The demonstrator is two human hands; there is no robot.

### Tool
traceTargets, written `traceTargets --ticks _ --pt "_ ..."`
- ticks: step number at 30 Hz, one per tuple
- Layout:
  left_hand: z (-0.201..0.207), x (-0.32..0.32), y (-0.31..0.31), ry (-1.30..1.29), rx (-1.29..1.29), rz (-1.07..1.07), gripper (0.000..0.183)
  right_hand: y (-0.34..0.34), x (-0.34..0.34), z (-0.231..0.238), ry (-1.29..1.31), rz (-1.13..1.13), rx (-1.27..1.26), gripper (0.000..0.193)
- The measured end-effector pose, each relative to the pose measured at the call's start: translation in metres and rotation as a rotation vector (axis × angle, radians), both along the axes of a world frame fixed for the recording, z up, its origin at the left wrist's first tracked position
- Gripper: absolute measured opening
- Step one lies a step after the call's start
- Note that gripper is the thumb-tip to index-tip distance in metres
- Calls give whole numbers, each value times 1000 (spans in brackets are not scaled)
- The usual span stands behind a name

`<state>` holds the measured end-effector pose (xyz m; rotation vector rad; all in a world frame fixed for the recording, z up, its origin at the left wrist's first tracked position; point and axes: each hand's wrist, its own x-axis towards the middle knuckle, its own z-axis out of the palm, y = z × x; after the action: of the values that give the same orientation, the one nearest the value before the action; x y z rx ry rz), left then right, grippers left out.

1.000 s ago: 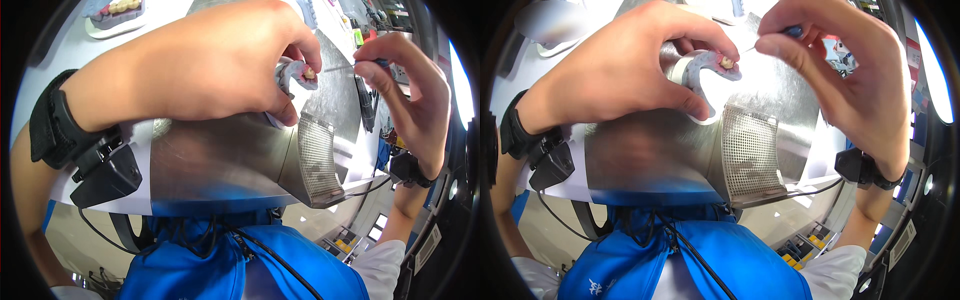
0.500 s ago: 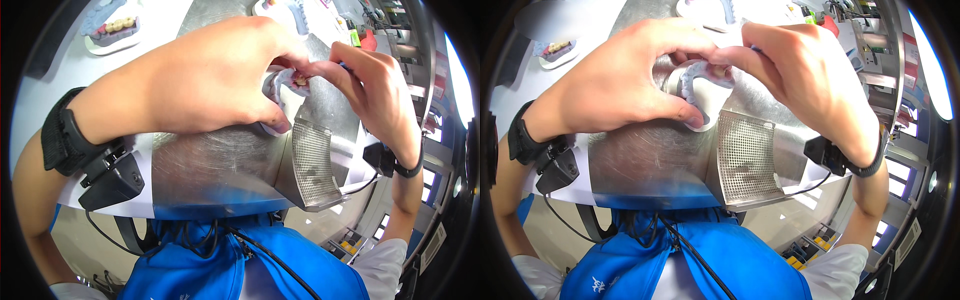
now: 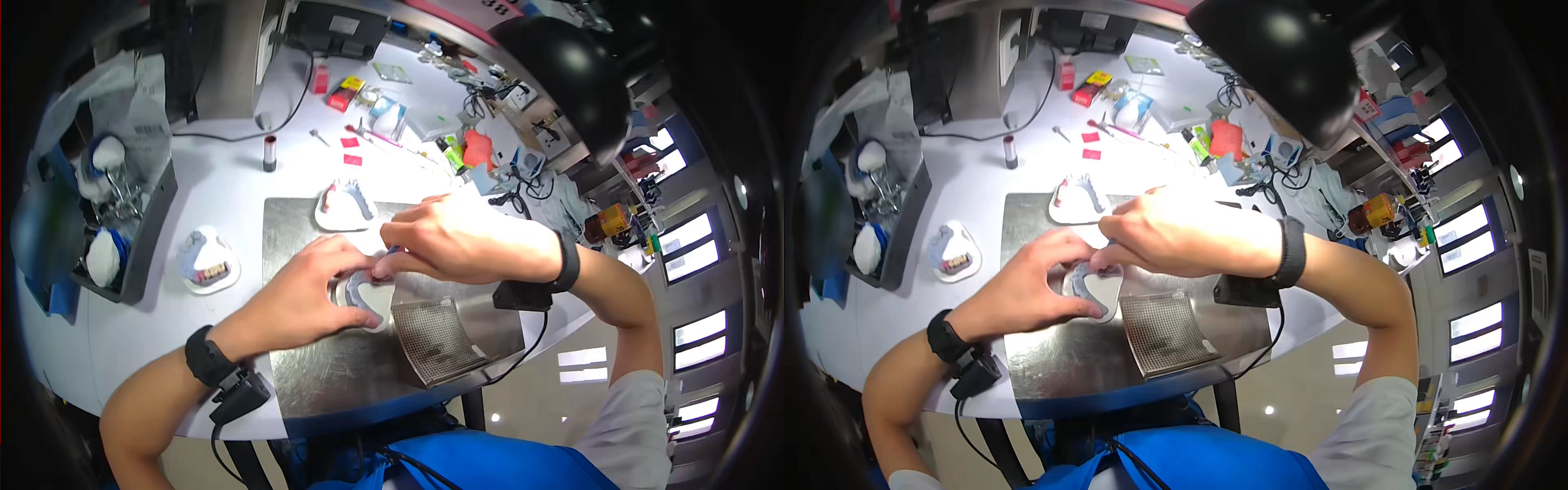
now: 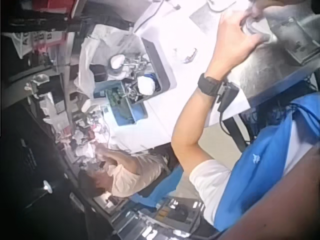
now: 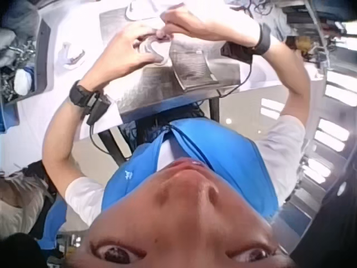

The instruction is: Assemble and adjust individual tooth crowns onto a dental arch model using small tools.

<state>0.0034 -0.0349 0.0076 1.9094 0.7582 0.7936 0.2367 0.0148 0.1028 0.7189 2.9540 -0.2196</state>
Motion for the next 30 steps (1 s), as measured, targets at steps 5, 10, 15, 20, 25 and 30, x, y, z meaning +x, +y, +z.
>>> traceTargets --ticks 5,10,15,20,25,30 --pt "2 2 0 -39 -134 6 55 13 -1 -28 253 152 162 40" --pt "7 -4 6 70 -89 5 58 12 -14 9 10 117 55 31" --pt "-9 2 14 29 63 -71 60 12 -3 -5 -37 95 37 28" --pt "-9 -5 7 -8 41 -44 54 11 -22 20 -26 100 -112 27" --pt "-10 -1 6 -49 85 -57 53 -3 -15 14 -190 -6 49 26" --pt "-15 0 2 -42 49 -56 55 1 -17 18 -95 57 -57 13"
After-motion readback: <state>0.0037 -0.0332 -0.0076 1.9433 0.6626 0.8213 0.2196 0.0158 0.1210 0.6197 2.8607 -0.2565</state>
